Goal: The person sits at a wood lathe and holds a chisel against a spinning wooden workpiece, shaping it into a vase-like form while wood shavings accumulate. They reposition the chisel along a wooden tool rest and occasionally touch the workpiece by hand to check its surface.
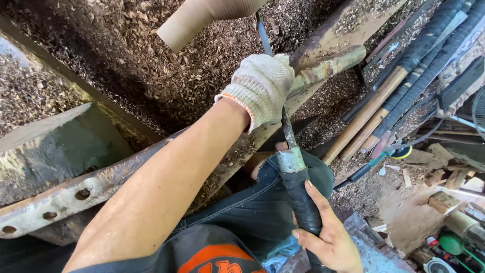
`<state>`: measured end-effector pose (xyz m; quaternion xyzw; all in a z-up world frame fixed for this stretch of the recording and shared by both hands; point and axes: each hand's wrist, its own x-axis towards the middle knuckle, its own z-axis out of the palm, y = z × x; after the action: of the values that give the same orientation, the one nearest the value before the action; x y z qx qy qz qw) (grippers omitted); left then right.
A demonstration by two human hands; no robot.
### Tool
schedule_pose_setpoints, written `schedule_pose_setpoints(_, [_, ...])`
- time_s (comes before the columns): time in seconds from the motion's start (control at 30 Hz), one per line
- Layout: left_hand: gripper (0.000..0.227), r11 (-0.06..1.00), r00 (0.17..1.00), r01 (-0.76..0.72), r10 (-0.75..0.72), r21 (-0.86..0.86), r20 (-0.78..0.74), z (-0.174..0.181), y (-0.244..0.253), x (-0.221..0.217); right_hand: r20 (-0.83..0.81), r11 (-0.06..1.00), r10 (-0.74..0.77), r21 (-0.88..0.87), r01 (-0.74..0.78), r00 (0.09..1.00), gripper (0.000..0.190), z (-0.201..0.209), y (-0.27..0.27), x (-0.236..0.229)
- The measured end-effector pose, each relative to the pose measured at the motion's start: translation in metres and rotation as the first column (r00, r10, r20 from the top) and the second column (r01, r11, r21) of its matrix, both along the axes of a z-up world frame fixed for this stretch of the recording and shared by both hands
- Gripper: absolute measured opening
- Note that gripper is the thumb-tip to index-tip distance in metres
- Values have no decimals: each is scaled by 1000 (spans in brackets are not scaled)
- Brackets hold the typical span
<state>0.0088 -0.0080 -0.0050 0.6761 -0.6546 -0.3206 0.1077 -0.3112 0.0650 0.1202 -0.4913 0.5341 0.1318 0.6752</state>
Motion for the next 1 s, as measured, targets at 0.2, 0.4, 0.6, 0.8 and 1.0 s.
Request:
schedule_pose_setpoints(0.2, [36, 995, 1000, 3, -3, 103, -1, 14, -1, 4, -37, 992, 125, -13, -125, 992, 101, 9, -23, -6])
schedule_pose_setpoints(0.4, [33, 991, 1000, -29, 29, 133, 2, 10, -1, 0, -21, 988, 149, 38, -148, 989, 105, 4, -46, -38])
schedule_pose_setpoints(0.6, [29, 980, 997, -82, 84, 180, -1, 14, -1, 0, -26, 969, 245, -12, -246, 969, 102, 2, -67, -33])
schedule_pose_setpoints(0.8, [26, 973, 990, -137, 137, 184, 15, 15, 0, -3, 76, 946, 321, -66, -316, 944, 100, -4, -88, -40])
schedule_pose_setpoints(1.0, [24, 964, 985, -173, 167, 203, 46, 17, 0, -5, 6, 950, 295, 102, -294, 955, 107, -18, -114, -66])
